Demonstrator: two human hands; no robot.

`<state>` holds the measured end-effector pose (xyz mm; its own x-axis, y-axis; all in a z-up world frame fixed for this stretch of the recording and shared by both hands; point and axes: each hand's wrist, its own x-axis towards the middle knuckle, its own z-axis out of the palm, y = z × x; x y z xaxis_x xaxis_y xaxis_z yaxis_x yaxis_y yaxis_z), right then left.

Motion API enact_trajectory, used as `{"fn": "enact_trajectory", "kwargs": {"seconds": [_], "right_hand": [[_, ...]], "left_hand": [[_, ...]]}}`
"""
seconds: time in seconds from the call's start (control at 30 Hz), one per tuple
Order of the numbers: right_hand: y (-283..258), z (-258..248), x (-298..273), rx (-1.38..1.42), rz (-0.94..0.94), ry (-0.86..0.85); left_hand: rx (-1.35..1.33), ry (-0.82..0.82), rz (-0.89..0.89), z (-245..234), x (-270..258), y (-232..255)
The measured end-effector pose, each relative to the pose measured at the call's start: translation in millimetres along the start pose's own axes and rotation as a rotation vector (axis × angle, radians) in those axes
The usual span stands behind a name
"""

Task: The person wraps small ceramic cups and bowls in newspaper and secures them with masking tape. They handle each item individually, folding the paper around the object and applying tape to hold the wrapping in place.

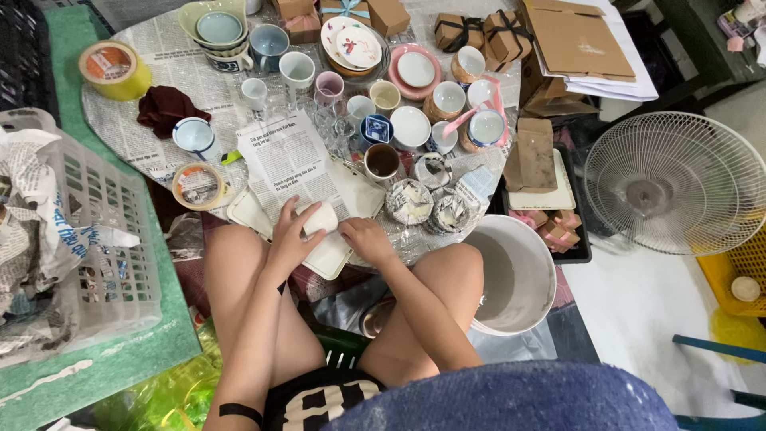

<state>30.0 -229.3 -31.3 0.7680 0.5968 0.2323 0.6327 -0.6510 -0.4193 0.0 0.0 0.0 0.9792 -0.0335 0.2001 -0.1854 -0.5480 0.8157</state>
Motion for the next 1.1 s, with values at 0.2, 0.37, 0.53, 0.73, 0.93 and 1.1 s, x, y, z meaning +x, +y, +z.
{"fn": "enact_trajectory", "kwargs": {"seconds": [0.2,0.37,0.53,0.73,0.93,1.1], "right_hand": [[-12,1,3,-0.266,-0.178,0.18],[-13,10,3,-0.282,-0.194,0.139],[-19,5,4,-0.275,-0.207,0.183],[-21,5,4,-0.188,-0.23,0.209],[-9,20,6,-0.395,-0.277,0.083],[-9,24,5,-0.417,-0.248,0.046]], "left_hand": [[-0.08,-0.009,-0.064,3,-9,-15],[-0.08,0.144,0.001,20,-11,-25],[-0.119,0.125,-0.076,24,-15,-20],[-0.069,0.156,-0.021,24,-15,-16],[-0.207,0.128,-0.056,25,-12,-19],[-0.169,0.108,-0.083,24,-12,-19]]}}
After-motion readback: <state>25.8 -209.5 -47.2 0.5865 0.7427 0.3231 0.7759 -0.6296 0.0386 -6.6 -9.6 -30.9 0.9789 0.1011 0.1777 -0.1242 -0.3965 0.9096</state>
